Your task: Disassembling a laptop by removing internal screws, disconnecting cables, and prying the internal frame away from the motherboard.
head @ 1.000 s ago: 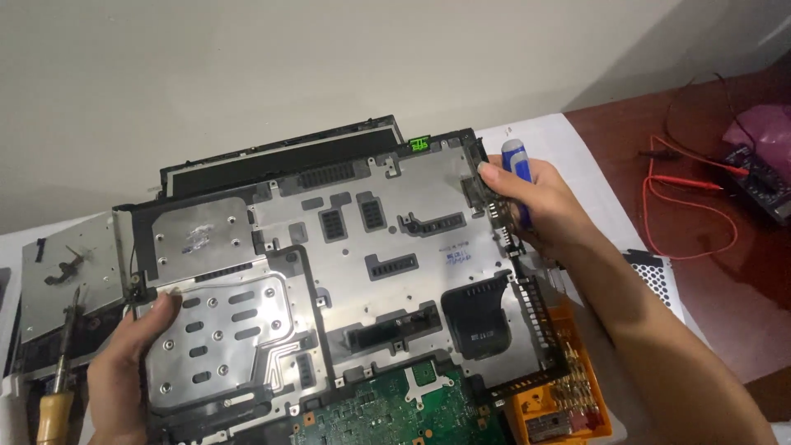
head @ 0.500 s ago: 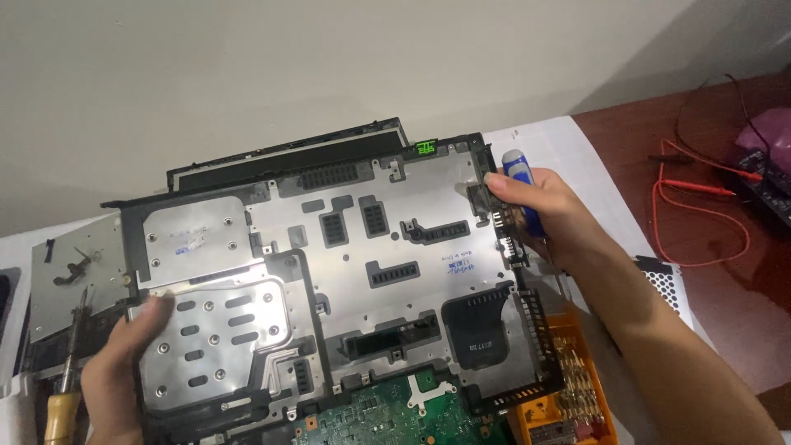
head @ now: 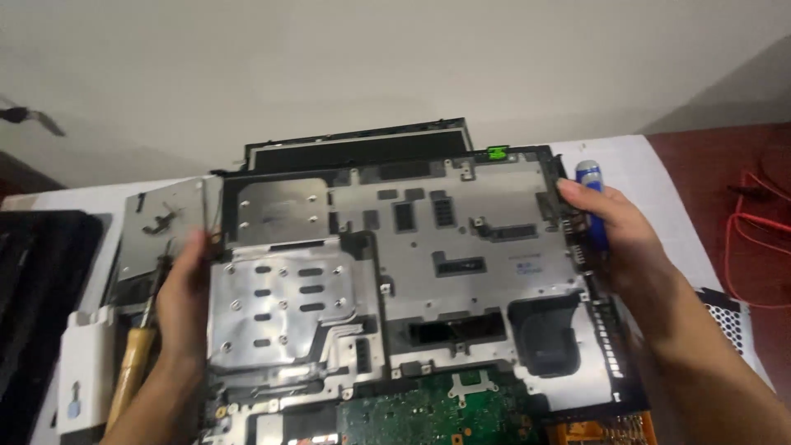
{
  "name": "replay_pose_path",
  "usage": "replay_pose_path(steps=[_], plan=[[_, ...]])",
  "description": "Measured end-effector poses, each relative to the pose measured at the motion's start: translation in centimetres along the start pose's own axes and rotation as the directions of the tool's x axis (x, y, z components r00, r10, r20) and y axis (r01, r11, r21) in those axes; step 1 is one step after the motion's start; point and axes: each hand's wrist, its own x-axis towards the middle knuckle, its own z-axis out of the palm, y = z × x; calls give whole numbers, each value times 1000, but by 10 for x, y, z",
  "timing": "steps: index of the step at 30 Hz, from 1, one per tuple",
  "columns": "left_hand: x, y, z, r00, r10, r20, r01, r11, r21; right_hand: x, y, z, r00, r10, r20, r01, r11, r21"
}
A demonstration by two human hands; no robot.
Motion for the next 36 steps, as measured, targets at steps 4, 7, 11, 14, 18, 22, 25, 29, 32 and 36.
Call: replay_pose_path(steps=[4,7,11,14,18,22,25,29,32,36], plan=[[11,-2,-21,752,503,426,-646,691,324,-6,-10,19,981,124,-152,-131,991,-34],[-9,12,-8,642,592,488,-766,468,440,-5,-15,27,945,276,-177,-269,961,63],[-13,19,-9,445,605,660,-884,177,433,-7,-14,30,939,253,-231,-265,964,-18],[-12,18,-11,411,568,713,-877,33,479,-5,-8,23,977,188,-105,-188,982,8],[-8,19,-13,363,573,735,-910,50,410,-12,-11,36,969,181,-169,-183,983,3],[-43,33,14,519,590,619,-853,305,424,-47,-26,83,941,215,-263,-225,974,-11],[-5,18,-12,547,517,658,-837,354,418,-12,-27,46,979,100,-178,-127,980,-151],[-17,22,-7,474,576,666,-880,330,340,-29,-26,57,978,107,-178,-132,981,-139],[-16,21,-5,469,579,667,-882,339,326,-43,-24,68,976,127,-175,-150,981,-121],[-26,20,6,419,677,605,-904,248,349,-2,9,21,984,120,-134,-128,991,-49]])
